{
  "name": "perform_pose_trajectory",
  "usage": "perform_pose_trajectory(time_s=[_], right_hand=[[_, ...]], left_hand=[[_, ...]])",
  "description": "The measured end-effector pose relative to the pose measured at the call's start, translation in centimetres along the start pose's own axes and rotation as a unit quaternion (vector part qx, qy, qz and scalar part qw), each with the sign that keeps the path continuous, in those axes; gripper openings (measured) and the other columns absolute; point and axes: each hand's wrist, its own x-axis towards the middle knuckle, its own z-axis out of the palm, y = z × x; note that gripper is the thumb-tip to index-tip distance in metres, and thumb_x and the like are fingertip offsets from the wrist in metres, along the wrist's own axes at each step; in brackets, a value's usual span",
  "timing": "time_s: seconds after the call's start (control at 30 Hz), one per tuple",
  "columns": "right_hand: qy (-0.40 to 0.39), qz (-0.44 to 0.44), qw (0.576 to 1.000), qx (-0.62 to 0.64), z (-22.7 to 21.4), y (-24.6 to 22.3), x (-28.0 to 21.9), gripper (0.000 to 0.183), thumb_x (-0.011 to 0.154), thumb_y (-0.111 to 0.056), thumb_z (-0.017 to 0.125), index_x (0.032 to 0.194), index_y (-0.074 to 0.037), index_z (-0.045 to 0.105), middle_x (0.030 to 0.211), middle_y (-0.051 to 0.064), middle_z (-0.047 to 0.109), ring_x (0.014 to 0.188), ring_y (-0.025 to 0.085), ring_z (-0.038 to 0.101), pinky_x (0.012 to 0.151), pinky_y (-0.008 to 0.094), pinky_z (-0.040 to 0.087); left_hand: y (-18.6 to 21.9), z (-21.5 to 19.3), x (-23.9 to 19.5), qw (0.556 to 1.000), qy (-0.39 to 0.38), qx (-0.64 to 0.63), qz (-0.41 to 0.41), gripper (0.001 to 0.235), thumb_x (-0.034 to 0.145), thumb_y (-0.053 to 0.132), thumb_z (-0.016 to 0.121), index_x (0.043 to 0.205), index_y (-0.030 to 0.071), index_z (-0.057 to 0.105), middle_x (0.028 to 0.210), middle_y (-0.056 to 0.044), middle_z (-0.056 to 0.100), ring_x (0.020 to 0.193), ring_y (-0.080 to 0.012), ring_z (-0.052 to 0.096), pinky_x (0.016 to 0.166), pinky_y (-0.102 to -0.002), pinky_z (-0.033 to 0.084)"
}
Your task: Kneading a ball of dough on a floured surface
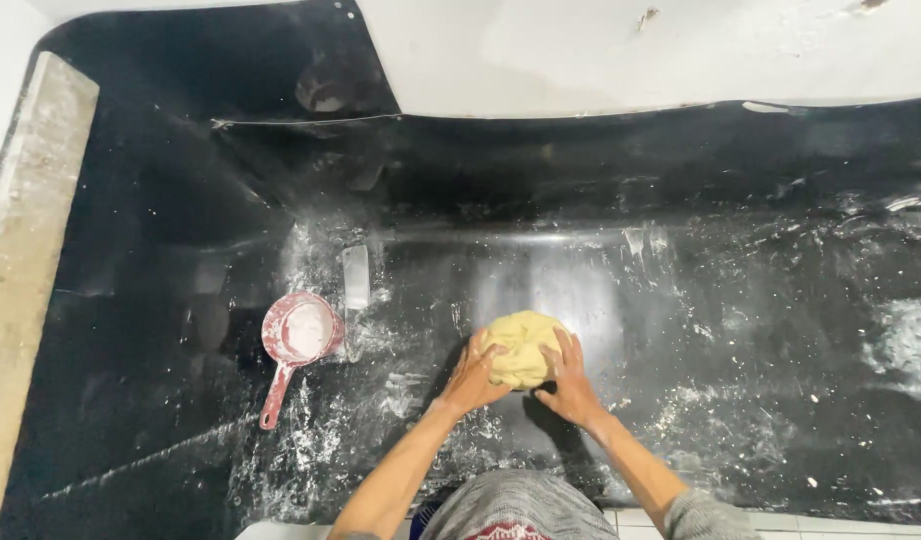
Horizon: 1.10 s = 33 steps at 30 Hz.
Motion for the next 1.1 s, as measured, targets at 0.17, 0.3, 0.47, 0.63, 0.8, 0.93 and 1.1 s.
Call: perform_pose_trajectory(time_s=[0.17,0.3,0.47,0.63,0.8,0.93,1.1], right_hand=[[0.052,-0.020,0.988,0.141,4.0,0.6,-2.9,0.136,0.063,-0.033,0.097,0.155,-0.022,-0.003,0.159,0.027,-0.030,0.149,0.049,-0.014,0.115,0.072,0.010],[0.063,0.108,0.992,0.025,5.3,1.1,0.3,0.162,0.041,-0.041,0.106,0.162,-0.014,0.002,0.159,0.038,-0.008,0.148,0.058,0.006,0.121,0.063,0.021],[-0.038,0.132,0.990,-0.038,2.5,2.1,6.7,0.153,0.043,-0.040,0.104,0.163,-0.028,0.011,0.162,0.030,-0.001,0.147,0.053,0.015,0.114,0.063,0.034],[-0.141,0.183,0.971,-0.055,0.8,3.9,12.7,0.149,0.041,-0.040,0.104,0.159,-0.047,0.014,0.161,0.017,0.011,0.133,0.054,0.042,0.102,0.066,0.049],[-0.142,0.180,0.967,-0.109,3.6,8.2,17.0,0.140,0.027,-0.059,0.101,0.147,-0.061,0.030,0.146,0.006,0.035,0.107,0.049,0.067,0.088,0.060,0.056],[-0.098,0.181,0.973,-0.105,1.0,3.7,13.5,0.121,0.045,-0.047,0.101,0.147,-0.050,0.035,0.146,0.008,0.035,0.110,0.050,0.066,0.090,0.059,0.057],[-0.045,0.061,0.996,-0.047,-0.6,-0.4,5.6,0.109,0.075,-0.018,0.088,0.162,-0.021,0.023,0.161,0.030,0.015,0.147,0.056,0.020,0.122,0.062,0.025]], left_hand=[[-0.1,-0.9,0.3,0.993,-0.062,-0.071,-0.073,0.108,0.070,0.019,0.088,0.156,0.024,0.023,0.144,-0.015,0.031,0.132,-0.0369,0.043,0.106,-0.056,0.049],[-1.5,3.4,3.6,0.995,-0.014,0.082,-0.058,0.139,0.047,0.043,0.095,0.161,0.019,0.018,0.131,-0.019,0.038,0.122,-0.0436,0.045,0.103,-0.059,0.040],[-2.3,3.6,8.3,0.984,-0.042,-0.008,-0.173,0.140,0.052,0.042,0.095,0.162,0.016,0.011,0.159,-0.027,0.019,0.141,-0.0488,0.034,0.109,-0.069,0.035],[-3.3,2.5,11.9,0.966,-0.048,-0.067,-0.243,0.126,0.060,0.055,0.090,0.159,0.020,0.020,0.159,-0.024,0.034,0.140,-0.0458,0.045,0.111,-0.059,0.040],[-4.0,2.7,13.3,0.944,0.029,-0.101,-0.312,0.100,0.068,0.056,0.085,0.150,0.023,0.039,0.148,-0.014,0.052,0.137,-0.0330,0.053,0.109,-0.051,0.044],[-3.9,3.9,12.1,0.940,0.072,-0.100,-0.319,0.088,0.073,0.054,0.082,0.147,0.024,0.045,0.139,-0.011,0.058,0.131,-0.0308,0.058,0.103,-0.050,0.048],[-3.5,6.0,6.7,0.952,0.049,-0.095,-0.286,0.092,0.076,0.051,0.080,0.149,0.019,0.035,0.155,-0.017,0.042,0.127,-0.0461,0.057,0.103,-0.058,0.049]])
